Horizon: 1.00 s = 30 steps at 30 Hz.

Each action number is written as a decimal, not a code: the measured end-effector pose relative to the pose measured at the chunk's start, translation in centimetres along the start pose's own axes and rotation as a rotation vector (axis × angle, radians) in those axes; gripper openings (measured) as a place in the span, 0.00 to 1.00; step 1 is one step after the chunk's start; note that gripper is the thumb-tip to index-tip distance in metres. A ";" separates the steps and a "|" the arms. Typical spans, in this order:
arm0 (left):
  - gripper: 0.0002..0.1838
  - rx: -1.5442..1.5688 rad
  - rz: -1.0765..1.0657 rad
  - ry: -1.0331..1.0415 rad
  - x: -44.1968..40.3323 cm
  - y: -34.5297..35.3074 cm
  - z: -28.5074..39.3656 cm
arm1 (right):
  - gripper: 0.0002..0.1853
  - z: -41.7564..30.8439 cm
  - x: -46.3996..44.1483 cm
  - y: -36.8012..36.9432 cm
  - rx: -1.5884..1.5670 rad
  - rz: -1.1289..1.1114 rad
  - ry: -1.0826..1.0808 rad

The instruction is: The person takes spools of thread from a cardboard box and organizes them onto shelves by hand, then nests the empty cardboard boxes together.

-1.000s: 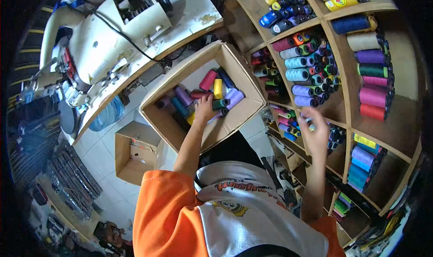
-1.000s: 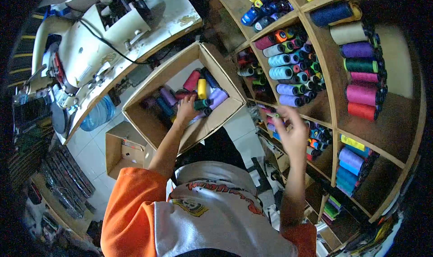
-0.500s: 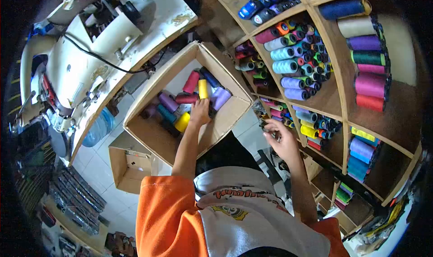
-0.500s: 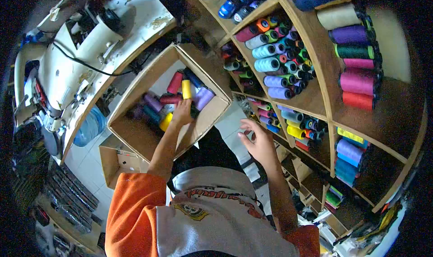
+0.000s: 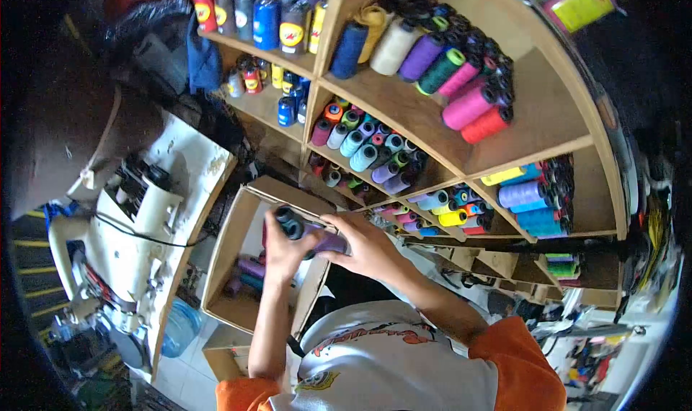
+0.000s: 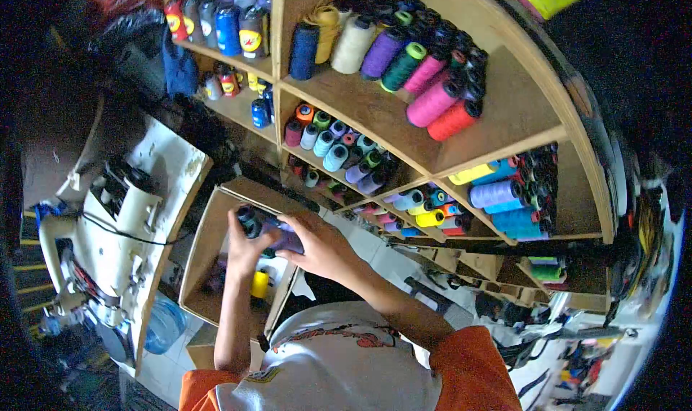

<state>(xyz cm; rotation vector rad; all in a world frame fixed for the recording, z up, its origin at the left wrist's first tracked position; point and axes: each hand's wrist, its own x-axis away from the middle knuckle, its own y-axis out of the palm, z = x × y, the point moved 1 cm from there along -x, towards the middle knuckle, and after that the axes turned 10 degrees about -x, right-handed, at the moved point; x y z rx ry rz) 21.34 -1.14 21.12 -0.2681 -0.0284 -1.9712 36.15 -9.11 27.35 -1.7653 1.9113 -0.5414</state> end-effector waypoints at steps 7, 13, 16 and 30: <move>0.37 0.230 -0.220 0.197 -0.6 4.7 6.6 | 0.23 -2.0 -0.8 -7.3 0.076 0.063 0.116; 0.20 0.442 -0.323 -0.072 -0.2 6.5 6.0 | 0.31 -3.6 -3.8 -17.9 0.062 0.377 0.027; 0.19 0.537 -0.373 -0.074 0.3 6.9 6.2 | 0.27 -3.6 -7.3 -22.7 0.204 0.406 0.174; 0.20 0.493 -0.229 0.011 0.8 5.0 4.6 | 0.29 3.9 -12.5 -24.7 0.801 0.517 0.290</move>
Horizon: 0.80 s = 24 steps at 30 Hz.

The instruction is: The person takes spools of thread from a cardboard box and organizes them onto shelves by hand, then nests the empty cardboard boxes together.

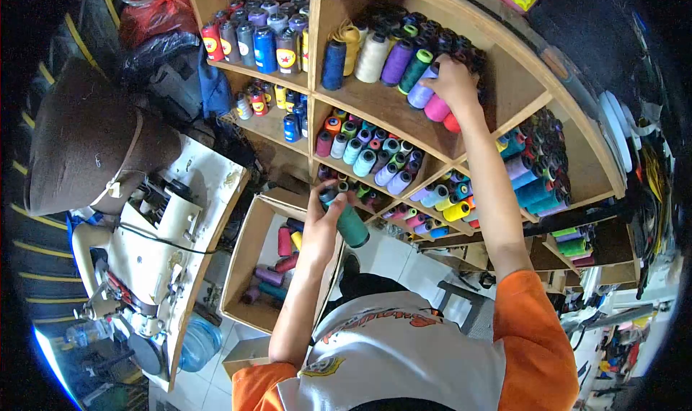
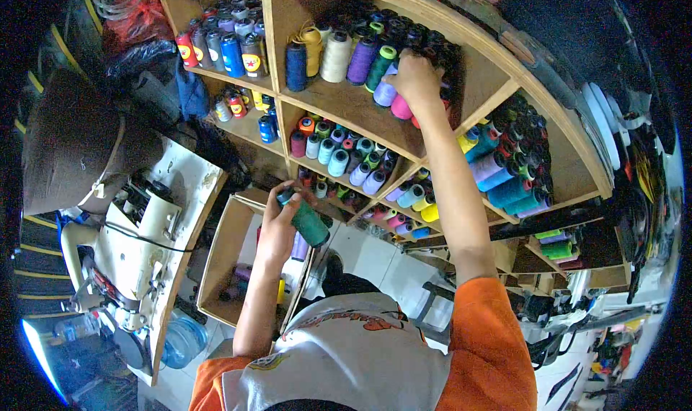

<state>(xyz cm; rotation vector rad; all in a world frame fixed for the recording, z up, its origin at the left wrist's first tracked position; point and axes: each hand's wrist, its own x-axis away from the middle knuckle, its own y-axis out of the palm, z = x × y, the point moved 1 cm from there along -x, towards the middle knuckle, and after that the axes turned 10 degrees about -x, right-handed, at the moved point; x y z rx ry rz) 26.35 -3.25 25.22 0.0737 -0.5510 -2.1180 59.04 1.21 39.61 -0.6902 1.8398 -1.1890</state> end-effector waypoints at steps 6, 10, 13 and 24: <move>0.22 -0.247 -0.043 0.053 0.0 1.2 2.3 | 0.30 -1.6 2.5 -1.8 -0.019 0.204 -0.089; 0.23 -0.581 -0.080 0.360 -4.2 3.1 5.4 | 0.22 -2.9 6.6 -4.2 -0.305 0.391 -0.227; 0.24 -0.725 -0.018 0.676 -9.0 7.0 9.7 | 0.17 -3.0 10.7 -5.4 -0.494 0.402 -0.213; 0.28 -0.813 0.166 0.864 -20.5 14.0 5.4 | 0.16 2.9 22.4 -3.8 -0.721 0.120 0.123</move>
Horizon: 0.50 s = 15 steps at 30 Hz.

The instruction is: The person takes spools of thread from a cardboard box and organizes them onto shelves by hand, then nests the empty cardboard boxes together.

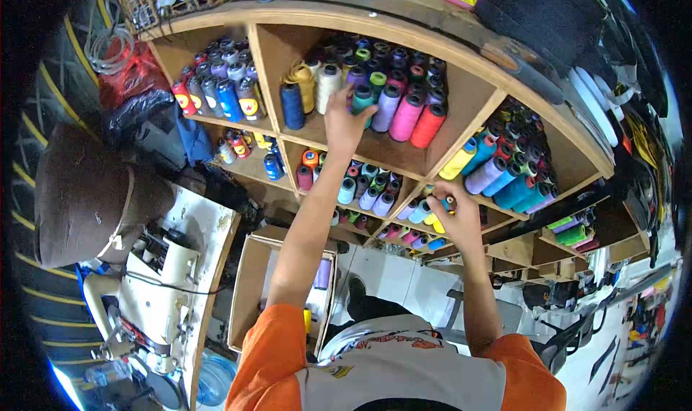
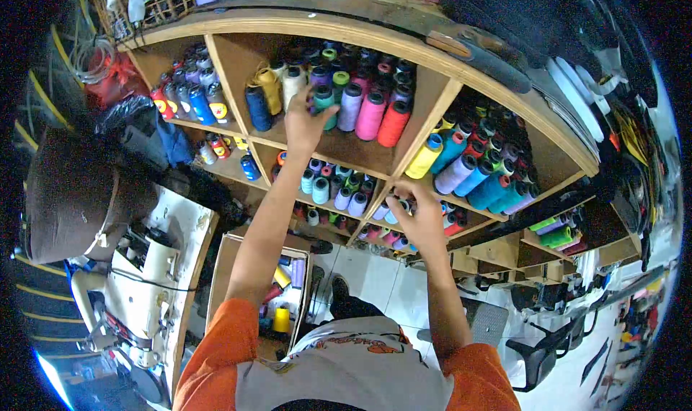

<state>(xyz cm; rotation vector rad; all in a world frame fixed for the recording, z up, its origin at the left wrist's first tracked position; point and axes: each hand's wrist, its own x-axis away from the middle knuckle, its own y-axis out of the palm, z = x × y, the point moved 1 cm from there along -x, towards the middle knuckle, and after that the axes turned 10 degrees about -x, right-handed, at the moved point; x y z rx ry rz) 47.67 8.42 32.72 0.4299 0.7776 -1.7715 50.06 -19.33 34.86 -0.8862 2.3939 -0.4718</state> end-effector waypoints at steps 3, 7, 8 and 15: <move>0.28 -0.140 -0.033 0.029 1.6 0.4 -2.1 | 0.15 1.3 1.1 -0.2 -0.025 0.023 0.041; 0.27 -0.195 -0.039 0.024 2.6 0.4 -2.6 | 0.15 2.1 1.4 0.4 -0.072 -0.031 0.053; 0.27 -0.182 -0.064 -0.005 2.9 0.6 -2.9 | 0.15 1.9 1.4 0.5 -0.074 -0.037 0.057; 0.16 -0.118 0.047 0.039 8.6 -4.8 -1.4 | 0.11 2.1 2.4 5.7 -0.469 -0.360 0.328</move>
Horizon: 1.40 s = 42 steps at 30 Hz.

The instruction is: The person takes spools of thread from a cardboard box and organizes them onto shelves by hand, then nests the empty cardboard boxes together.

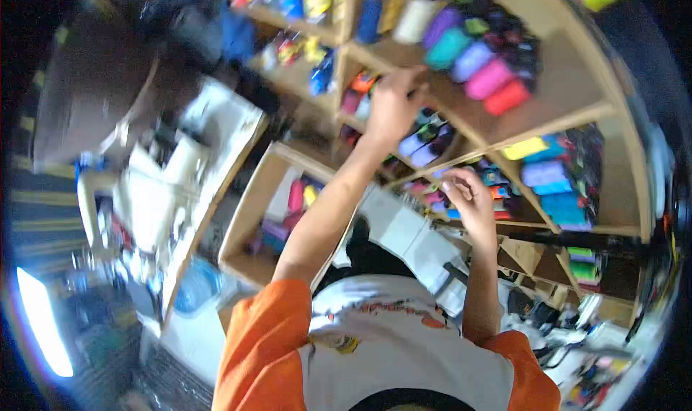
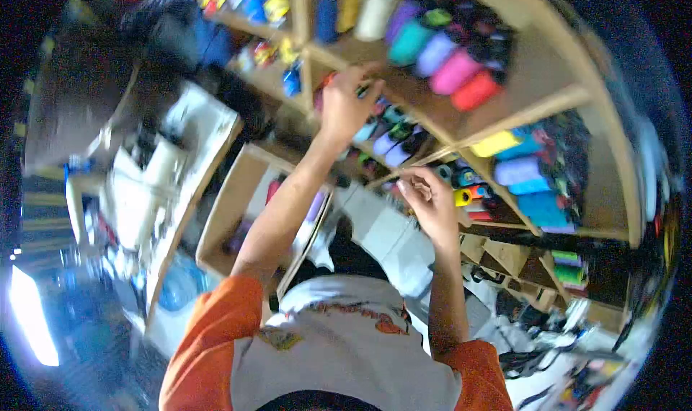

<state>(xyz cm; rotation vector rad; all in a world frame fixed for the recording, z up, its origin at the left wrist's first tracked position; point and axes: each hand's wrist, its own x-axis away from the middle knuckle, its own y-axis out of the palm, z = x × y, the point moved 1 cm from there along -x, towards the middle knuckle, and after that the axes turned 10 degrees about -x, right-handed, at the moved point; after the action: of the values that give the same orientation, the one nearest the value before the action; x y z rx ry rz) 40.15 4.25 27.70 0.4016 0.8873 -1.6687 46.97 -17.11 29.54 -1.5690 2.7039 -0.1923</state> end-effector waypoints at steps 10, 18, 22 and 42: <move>0.14 -0.414 -0.550 -1.068 35.4 -18.3 -8.7 | 0.24 21.4 -2.7 24.9 0.584 -0.802 0.334; 0.16 -0.359 -0.544 -1.274 37.8 -24.4 -8.9 | 0.69 40.9 -4.8 37.3 0.991 -0.288 0.590; 0.16 -0.378 -0.342 -1.369 38.5 -25.4 -12.4 | 0.55 36.9 -3.8 40.2 1.063 -0.037 0.787; 0.27 -0.499 -0.297 -1.752 44.1 -16.5 -29.4 | 0.54 33.2 -5.1 34.6 0.217 -0.434 0.732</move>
<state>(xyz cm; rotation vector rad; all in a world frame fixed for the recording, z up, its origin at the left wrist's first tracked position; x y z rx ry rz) 6.21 -3.07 -15.65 -1.4184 -0.0635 -1.2883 21.94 0.94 -7.47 -2.3294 2.5544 -1.2352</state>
